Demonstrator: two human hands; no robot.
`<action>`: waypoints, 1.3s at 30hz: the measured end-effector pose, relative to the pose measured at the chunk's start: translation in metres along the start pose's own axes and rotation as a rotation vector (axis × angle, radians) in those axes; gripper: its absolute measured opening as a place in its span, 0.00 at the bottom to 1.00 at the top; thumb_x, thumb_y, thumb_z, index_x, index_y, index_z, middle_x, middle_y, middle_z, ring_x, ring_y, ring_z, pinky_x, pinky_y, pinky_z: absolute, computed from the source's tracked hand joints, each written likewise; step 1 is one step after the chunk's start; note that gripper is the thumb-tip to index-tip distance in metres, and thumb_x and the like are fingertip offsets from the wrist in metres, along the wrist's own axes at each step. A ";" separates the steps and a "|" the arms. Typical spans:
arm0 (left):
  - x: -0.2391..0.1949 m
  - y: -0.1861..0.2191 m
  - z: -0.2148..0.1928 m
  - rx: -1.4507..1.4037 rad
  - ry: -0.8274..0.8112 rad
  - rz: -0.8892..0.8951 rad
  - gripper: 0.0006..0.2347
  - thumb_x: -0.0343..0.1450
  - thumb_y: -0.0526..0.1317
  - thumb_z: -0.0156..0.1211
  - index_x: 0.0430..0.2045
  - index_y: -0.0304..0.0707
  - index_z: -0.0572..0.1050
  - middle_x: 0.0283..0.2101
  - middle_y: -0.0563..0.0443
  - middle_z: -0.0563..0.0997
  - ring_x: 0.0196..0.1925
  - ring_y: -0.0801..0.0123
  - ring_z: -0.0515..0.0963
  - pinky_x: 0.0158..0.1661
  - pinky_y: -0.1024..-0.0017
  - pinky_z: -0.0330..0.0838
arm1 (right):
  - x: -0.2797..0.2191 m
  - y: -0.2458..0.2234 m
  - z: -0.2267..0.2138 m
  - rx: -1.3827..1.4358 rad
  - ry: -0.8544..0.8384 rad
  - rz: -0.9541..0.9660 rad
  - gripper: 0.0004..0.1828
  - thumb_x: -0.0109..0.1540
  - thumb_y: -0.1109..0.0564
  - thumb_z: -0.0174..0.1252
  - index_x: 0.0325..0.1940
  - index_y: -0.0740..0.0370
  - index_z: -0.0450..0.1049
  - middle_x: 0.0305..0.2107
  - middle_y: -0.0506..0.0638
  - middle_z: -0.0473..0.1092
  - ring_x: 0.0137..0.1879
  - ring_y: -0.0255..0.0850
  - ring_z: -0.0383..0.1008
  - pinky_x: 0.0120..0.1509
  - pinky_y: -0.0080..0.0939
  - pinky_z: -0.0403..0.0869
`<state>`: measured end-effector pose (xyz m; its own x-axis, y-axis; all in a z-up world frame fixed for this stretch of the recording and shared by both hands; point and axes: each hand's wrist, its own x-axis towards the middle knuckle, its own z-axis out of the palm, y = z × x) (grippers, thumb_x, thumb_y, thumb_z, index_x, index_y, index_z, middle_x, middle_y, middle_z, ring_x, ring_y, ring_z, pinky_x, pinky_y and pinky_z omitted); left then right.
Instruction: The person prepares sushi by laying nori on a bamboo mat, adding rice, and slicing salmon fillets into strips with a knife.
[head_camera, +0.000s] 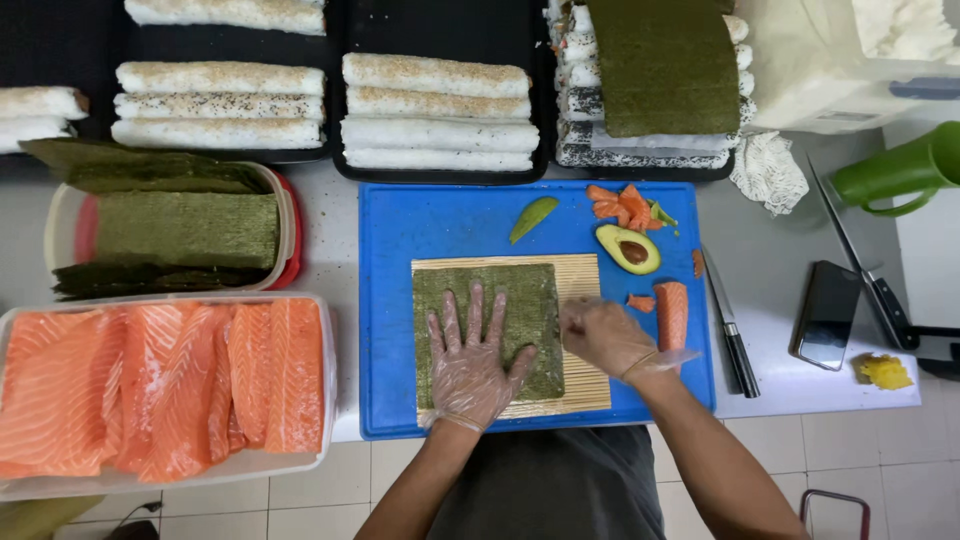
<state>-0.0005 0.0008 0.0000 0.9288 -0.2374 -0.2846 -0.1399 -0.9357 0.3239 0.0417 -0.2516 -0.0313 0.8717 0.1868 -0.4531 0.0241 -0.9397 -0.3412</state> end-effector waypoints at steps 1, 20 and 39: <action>0.000 -0.001 0.001 -0.002 0.000 -0.007 0.41 0.77 0.73 0.42 0.86 0.58 0.50 0.89 0.44 0.46 0.88 0.30 0.40 0.79 0.29 0.32 | 0.007 -0.002 -0.001 -0.002 -0.004 -0.006 0.11 0.62 0.41 0.67 0.39 0.47 0.82 0.36 0.58 0.81 0.51 0.62 0.85 0.54 0.63 0.84; 0.000 -0.001 0.008 0.026 0.032 0.010 0.41 0.77 0.73 0.43 0.86 0.56 0.50 0.89 0.43 0.46 0.88 0.29 0.41 0.79 0.29 0.32 | 0.069 0.003 -0.023 -0.002 0.165 0.078 0.29 0.68 0.27 0.63 0.32 0.53 0.71 0.28 0.59 0.78 0.47 0.65 0.85 0.54 0.63 0.82; -0.054 -0.041 -0.071 -0.431 0.678 0.574 0.07 0.81 0.38 0.63 0.46 0.34 0.85 0.44 0.40 0.90 0.41 0.52 0.88 0.43 0.54 0.83 | 0.000 -0.012 0.030 0.918 0.567 -0.052 0.35 0.81 0.44 0.51 0.20 0.58 0.64 0.12 0.51 0.63 0.22 0.37 0.61 0.33 0.42 0.62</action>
<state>-0.0210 0.0708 0.0657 0.7779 -0.2997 0.5523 -0.6188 -0.5182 0.5904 0.0266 -0.2314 -0.0516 0.9855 -0.1610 -0.0536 -0.1030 -0.3163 -0.9431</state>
